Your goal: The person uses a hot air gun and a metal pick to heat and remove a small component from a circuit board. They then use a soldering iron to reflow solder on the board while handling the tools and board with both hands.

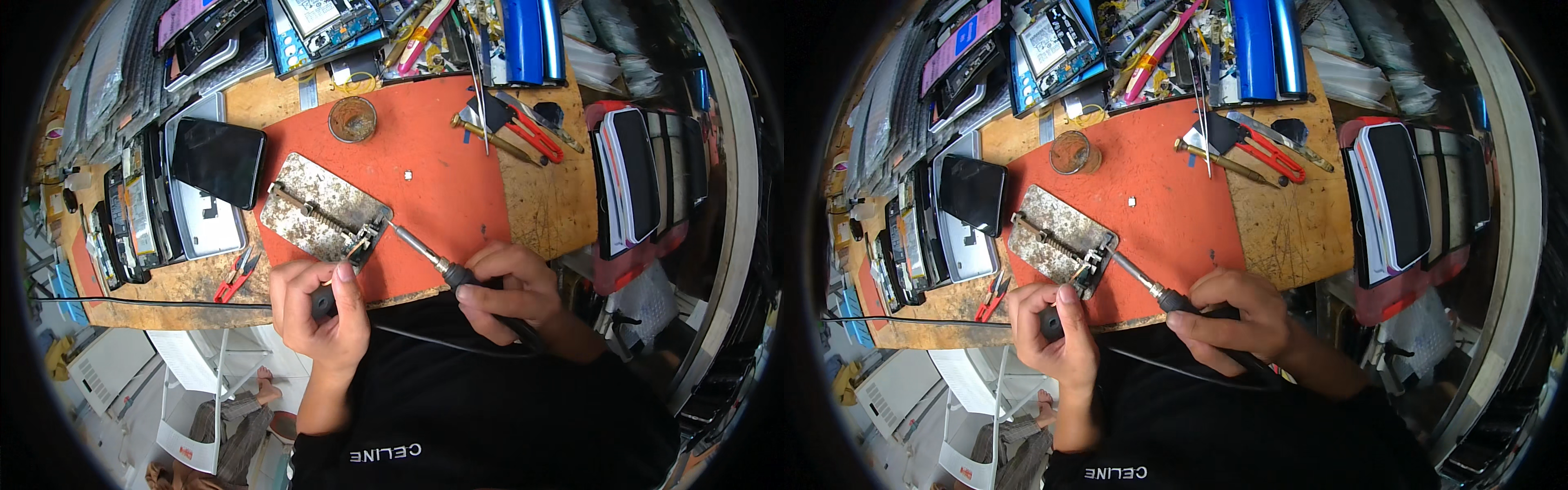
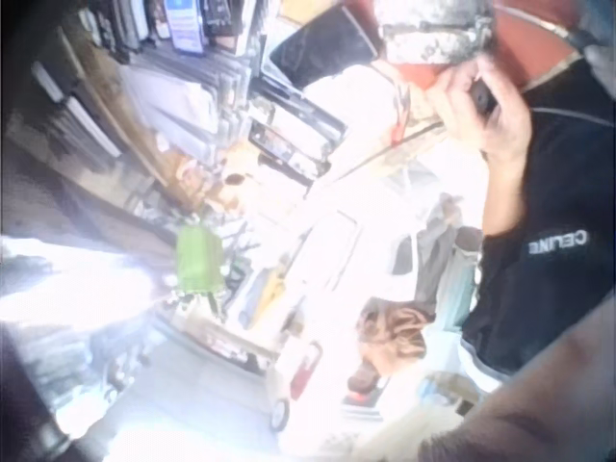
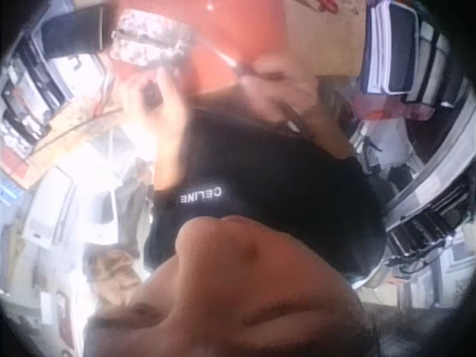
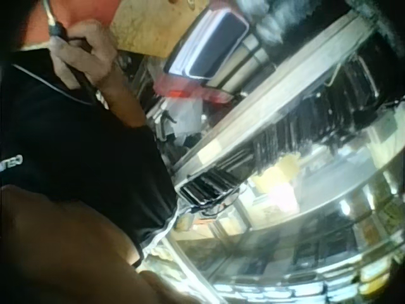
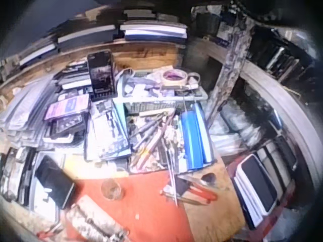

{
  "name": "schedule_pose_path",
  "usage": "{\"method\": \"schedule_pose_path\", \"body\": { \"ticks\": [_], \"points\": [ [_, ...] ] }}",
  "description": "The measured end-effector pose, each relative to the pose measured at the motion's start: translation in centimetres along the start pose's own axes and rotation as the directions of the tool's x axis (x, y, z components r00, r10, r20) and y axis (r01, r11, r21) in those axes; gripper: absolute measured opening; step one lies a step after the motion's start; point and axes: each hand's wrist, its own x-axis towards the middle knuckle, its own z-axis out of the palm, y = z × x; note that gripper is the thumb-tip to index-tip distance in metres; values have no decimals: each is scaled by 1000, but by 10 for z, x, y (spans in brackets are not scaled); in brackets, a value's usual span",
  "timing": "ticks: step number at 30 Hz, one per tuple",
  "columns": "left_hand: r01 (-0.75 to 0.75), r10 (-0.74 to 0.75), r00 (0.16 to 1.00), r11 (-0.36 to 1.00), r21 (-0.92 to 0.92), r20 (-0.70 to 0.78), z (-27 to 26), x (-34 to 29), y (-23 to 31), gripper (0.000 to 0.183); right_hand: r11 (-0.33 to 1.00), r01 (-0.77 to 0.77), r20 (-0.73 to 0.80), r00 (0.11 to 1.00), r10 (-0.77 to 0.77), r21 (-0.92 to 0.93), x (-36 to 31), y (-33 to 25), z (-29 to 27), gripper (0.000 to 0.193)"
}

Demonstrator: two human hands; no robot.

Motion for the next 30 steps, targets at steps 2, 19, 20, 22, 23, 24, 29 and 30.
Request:
{"method": "schedule_pose_path", "body": {
  "ticks": [2,19,20,22,23,24,29,30],
  "points": [
    [-12,12,1000,999,46,10,1,0,0,11,999,-32,44,999,32,9,2,-3,-3,31],
    [-120,120,993,981,149,7,8,-2,-6,14,997,24,80,997,-18,-77,12,-9,7,36],
    [-124,126,992,982,141,-4,9,-1,-6,15,995,31,90,996,-23,-93,13,-9,7,36],
    [-134,137,990,982,132,-15,11,0,-8,15,994,37,95,995,-27,-102,14,-11,6,37],
    [-139,142,990,982,129,-14,11,0,-8,15,991,43,114,993,-28,-124,15,-12,6,37],
    [-144,146,989,982,126,-13,11,0,-8,15,989,47,125,992,-30,-138,16,-13,6,37],
    [-143,146,989,981,127,-15,11,0,-9,15,979,64,156,987,-34,-192,20,-16,7,36],
    [-148,152,988,981,123,-21,11,0,-9,15,976,72,179,983,-35,-206,21,-16,7,35]
  ]
}}
